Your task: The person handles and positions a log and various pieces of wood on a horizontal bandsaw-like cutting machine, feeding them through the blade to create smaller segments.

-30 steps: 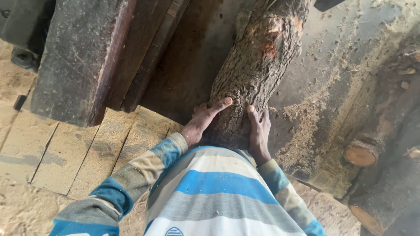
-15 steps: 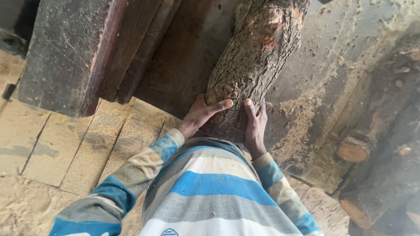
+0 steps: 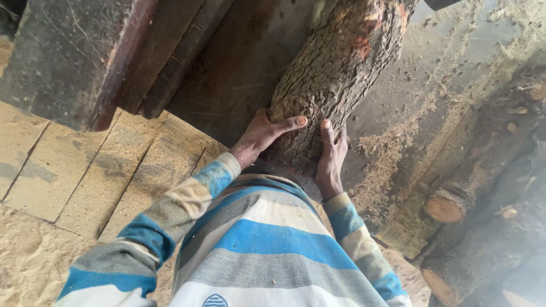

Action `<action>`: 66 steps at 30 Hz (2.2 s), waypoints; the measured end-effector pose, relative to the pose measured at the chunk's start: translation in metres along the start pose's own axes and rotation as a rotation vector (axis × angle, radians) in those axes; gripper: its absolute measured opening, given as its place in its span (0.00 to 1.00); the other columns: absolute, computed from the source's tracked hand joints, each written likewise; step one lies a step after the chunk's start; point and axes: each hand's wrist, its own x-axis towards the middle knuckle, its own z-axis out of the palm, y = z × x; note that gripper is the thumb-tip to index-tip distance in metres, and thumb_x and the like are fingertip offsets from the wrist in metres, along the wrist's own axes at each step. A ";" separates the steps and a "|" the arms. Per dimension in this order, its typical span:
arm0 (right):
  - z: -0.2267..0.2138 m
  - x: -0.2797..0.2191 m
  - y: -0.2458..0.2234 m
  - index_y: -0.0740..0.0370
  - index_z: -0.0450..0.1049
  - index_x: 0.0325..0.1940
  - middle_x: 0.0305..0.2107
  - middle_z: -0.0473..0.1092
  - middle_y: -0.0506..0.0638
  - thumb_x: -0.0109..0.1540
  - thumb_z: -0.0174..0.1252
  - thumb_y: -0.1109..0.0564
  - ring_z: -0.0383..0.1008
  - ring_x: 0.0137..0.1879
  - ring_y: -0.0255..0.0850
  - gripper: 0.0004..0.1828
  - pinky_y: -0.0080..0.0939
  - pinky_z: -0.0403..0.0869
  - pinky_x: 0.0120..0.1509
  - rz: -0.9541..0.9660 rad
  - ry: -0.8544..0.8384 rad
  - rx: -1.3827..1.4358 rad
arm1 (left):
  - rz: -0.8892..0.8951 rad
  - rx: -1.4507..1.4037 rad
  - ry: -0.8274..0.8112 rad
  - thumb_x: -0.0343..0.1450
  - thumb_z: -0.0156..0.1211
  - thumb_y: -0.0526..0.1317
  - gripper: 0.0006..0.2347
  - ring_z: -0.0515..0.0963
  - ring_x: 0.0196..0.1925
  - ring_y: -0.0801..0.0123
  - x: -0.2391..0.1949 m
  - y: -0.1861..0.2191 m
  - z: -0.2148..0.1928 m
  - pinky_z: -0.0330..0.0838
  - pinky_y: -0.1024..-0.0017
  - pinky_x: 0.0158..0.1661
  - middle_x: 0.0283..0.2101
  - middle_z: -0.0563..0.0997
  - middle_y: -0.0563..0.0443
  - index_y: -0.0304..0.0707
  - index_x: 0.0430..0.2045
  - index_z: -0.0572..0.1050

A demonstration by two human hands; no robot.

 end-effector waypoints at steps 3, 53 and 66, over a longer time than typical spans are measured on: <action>-0.002 0.011 0.002 0.79 0.45 0.76 0.65 0.62 0.73 0.53 0.61 0.22 0.68 0.67 0.55 0.70 0.51 0.69 0.70 0.041 -0.044 0.091 | -0.085 0.066 0.029 0.49 0.75 0.64 0.47 0.86 0.52 0.52 0.011 -0.001 0.000 0.81 0.65 0.54 0.52 0.82 0.30 0.18 0.51 0.73; -0.018 0.236 -0.091 0.67 0.51 0.79 0.74 0.55 0.61 0.63 0.60 0.29 0.62 0.76 0.57 0.54 0.55 0.66 0.80 -0.164 -0.441 0.442 | -0.119 -0.404 0.217 0.59 0.73 0.57 0.41 0.80 0.59 0.47 0.195 0.012 0.174 0.72 0.62 0.59 0.56 0.78 0.25 0.14 0.56 0.68; -0.027 0.295 -0.102 0.61 0.45 0.80 0.74 0.53 0.63 0.61 0.57 0.25 0.62 0.77 0.63 0.57 0.65 0.66 0.77 -0.154 -0.485 0.389 | -0.157 -0.169 0.239 0.58 0.70 0.62 0.41 0.82 0.56 0.51 0.265 0.032 0.189 0.75 0.63 0.57 0.55 0.80 0.32 0.23 0.56 0.70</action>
